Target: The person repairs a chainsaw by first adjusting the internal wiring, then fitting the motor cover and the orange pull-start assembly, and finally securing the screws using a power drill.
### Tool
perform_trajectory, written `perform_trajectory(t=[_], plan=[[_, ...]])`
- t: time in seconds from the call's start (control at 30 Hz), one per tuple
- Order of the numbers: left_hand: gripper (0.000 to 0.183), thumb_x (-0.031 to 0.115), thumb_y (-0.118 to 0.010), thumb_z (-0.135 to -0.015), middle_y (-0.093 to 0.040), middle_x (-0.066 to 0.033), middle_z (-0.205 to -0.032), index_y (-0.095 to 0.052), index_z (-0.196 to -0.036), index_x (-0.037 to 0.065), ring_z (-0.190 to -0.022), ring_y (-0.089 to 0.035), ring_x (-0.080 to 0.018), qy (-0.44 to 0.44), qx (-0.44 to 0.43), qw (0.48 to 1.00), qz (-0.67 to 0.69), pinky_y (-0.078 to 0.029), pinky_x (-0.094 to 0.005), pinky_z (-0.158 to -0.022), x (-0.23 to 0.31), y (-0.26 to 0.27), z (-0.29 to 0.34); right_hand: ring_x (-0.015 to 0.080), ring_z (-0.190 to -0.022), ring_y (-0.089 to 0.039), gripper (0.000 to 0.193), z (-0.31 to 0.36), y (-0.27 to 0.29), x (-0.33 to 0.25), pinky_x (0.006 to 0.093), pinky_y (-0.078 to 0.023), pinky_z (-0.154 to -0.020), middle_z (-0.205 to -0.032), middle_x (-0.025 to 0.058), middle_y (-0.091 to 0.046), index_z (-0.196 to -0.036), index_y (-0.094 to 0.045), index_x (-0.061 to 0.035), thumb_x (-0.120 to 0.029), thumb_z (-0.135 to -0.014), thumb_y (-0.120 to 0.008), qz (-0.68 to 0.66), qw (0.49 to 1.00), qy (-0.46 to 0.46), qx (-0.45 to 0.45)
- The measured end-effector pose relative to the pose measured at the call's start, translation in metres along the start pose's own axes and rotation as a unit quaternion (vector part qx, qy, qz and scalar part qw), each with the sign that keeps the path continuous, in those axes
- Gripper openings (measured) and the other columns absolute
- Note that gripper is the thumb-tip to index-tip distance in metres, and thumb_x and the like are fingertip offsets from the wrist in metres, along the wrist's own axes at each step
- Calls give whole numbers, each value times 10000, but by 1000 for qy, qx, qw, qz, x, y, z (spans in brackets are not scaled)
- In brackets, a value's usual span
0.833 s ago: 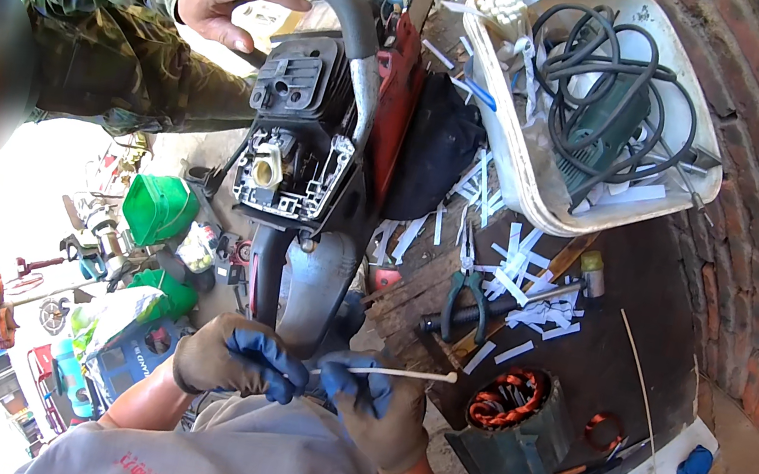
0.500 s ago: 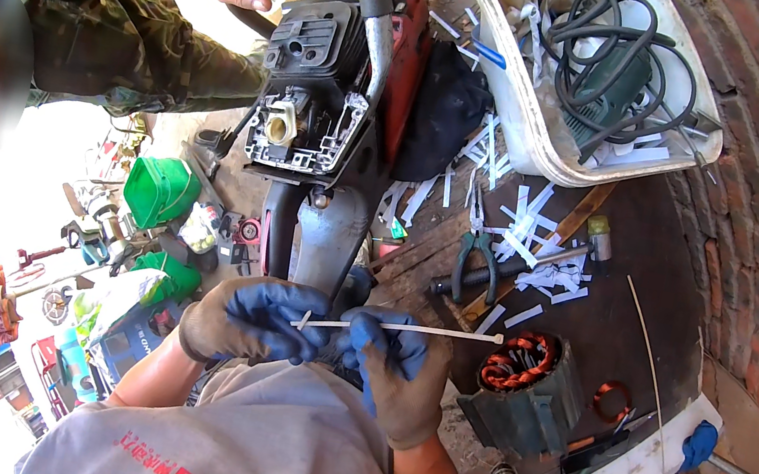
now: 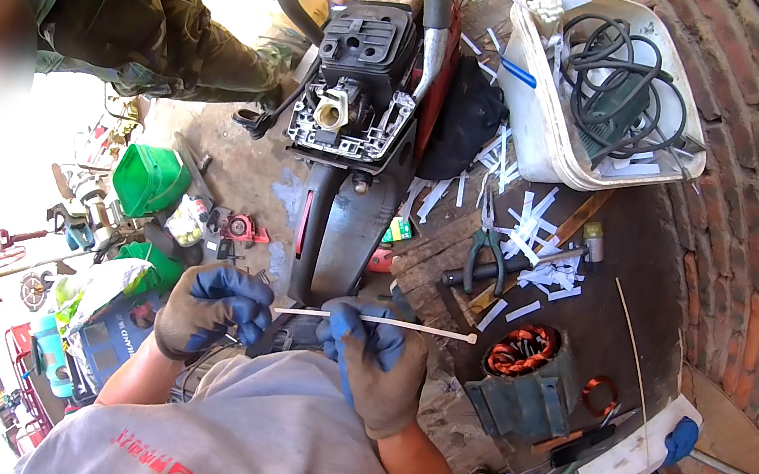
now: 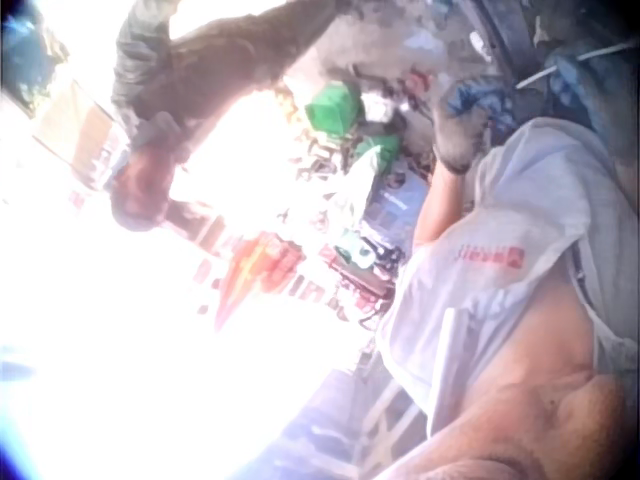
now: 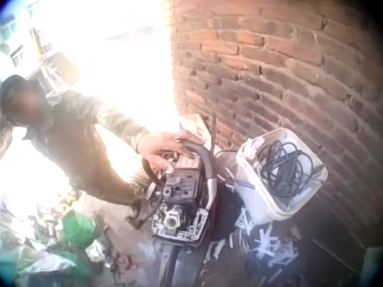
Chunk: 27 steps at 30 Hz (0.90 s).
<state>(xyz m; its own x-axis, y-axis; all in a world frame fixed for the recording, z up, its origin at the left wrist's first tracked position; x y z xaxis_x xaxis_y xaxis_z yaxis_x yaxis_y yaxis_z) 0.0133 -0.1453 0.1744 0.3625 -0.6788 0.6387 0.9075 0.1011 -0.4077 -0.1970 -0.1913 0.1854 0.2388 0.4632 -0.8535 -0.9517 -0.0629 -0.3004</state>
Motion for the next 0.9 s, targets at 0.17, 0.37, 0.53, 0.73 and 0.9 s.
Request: perform_trajectory(t=[0.17, 0.37, 0.53, 0.73, 0.9], plan=[[662, 42, -741, -794, -642, -110, -1178, -484, -1405, 60, -1007, -628, -159, -51, 128, 830, -540, -507, -316, -912, 24, 39, 21, 145, -719, -650, 187, 1, -13, 6, 259, -521, -630, -866, 112, -680, -1058, -616, 38, -114, -956, -579, -36, 998, -43, -17], [534, 254, -870, -693, -688, -168, -1079, -677, -1129, 14, -946, -691, -273, -268, -108, 892, -347, -538, -361, -830, 46, -19, 28, 107, -602, -598, 255, 3, -44, 22, 231, -476, -549, -772, 87, -673, -963, -677, 33, -209, -962, -597, -77, 982, -152, -80], [406, 271, -885, -671, -710, -163, -986, -727, -946, 18, -853, -704, -266, -258, -180, 918, -242, -552, -362, -729, 39, -30, 16, 94, -603, -587, 231, 10, -51, 27, 234, -471, -540, -777, 74, -670, -969, -680, 27, -195, -947, -624, -74, 982, -139, -108], [374, 204, -881, -684, -710, -148, -918, -710, -926, -25, -800, -678, -214, -116, -231, 952, -167, -547, -342, -689, 22, -34, 9, 92, -708, -614, 188, 14, -57, 35, 245, -504, -633, -865, 52, -668, -1021, -660, 27, -137, -932, -640, -51, 975, -106, -186], [305, 128, -861, -704, -708, -127, -860, -696, -902, -36, -763, -668, -204, -154, -246, 949, -125, -544, -321, -695, 17, -29, 3, 114, -775, -628, 176, 10, -56, 22, 269, -513, -713, -879, 81, -673, -1012, -667, 12, -116, -893, -657, 112, 972, 26, -203]])
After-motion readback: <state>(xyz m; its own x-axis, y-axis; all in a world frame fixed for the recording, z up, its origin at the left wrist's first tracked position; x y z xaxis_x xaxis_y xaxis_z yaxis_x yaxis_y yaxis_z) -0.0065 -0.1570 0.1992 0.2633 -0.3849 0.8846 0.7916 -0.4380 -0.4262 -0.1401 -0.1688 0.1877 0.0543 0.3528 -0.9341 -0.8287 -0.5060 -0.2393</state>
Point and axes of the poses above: each hand's wrist, its own z-axis away from the middle knuckle, its own y-axis out of the back of the hand, x = y × z, the point moved 9 cm from there along -z, towards the middle knuckle
